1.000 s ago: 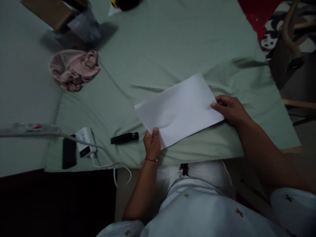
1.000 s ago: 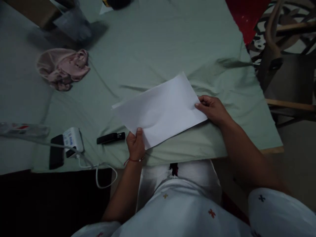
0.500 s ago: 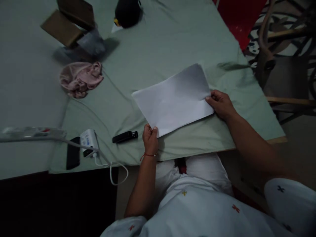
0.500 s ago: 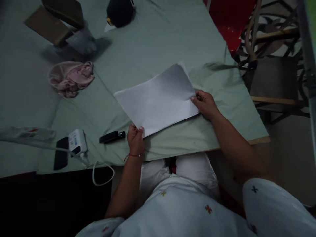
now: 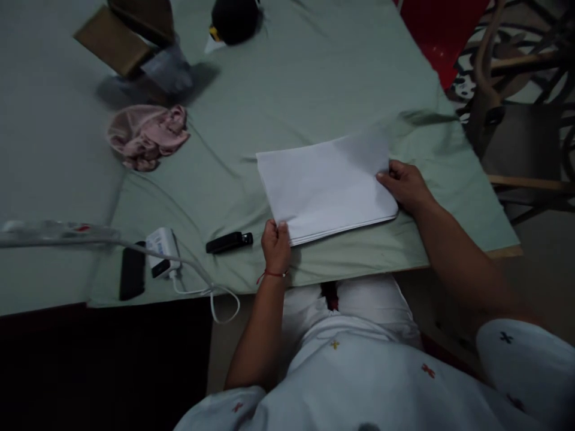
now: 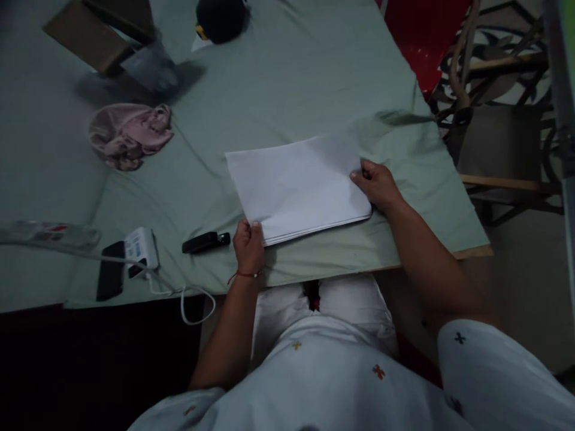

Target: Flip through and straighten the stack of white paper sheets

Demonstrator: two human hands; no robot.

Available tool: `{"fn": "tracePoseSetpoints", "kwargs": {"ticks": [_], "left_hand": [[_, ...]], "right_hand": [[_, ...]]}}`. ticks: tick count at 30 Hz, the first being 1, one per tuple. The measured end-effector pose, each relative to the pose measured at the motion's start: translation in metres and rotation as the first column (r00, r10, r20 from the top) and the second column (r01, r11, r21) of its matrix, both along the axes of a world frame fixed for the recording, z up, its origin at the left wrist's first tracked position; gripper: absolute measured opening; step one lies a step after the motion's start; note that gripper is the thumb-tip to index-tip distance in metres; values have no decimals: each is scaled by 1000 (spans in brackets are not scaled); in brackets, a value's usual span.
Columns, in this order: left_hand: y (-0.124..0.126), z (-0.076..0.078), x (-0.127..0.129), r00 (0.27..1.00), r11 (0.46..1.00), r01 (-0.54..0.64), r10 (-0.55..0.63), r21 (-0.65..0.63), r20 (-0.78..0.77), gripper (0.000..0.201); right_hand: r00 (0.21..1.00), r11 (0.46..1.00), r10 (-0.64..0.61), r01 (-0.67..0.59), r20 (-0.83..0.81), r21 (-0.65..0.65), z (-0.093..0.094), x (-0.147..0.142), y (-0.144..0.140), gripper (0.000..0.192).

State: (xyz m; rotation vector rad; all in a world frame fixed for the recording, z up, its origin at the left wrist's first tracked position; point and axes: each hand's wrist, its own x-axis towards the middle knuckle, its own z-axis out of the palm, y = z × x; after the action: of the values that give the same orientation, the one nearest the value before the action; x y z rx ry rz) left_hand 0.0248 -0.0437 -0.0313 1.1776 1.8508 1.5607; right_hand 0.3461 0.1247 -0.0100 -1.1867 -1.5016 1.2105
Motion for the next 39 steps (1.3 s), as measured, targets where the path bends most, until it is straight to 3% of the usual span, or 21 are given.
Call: {"fn": "tracePoseSetpoints", "kwargs": {"ticks": [5, 11, 17, 24, 26, 31, 39], "left_hand": [[1, 7, 5, 996, 997, -77, 77, 3, 42, 47], [1, 6, 3, 963, 995, 90, -79, -32, 256, 53], [3, -2, -1, 994, 999, -16, 20, -42, 109, 41], [2, 3, 1, 997, 999, -43, 43, -10, 58, 59], [1, 6, 2, 993, 1000, -16, 15, 9, 117, 61], [-3, 16, 6, 922, 983, 180, -161, -22, 351, 52], [0, 8, 5, 982, 999, 36, -31, -23, 185, 48]], "right_hand": [[1000, 997, -25, 25, 4, 68, -3, -3, 1, 37], [993, 991, -111, 113, -31, 73, -17, 4, 12, 49], [995, 993, -102, 100, 22, 65, -16, 4, 11, 46], [995, 994, -92, 90, 31, 61, -13, 2, 10, 41], [996, 995, -93, 92, 11, 50, -13, 2, 10, 39], [993, 993, -111, 112, -41, 31, -16, 3, 12, 40], [994, 996, -85, 87, -75, 33, -13, 2, 10, 44]]}}
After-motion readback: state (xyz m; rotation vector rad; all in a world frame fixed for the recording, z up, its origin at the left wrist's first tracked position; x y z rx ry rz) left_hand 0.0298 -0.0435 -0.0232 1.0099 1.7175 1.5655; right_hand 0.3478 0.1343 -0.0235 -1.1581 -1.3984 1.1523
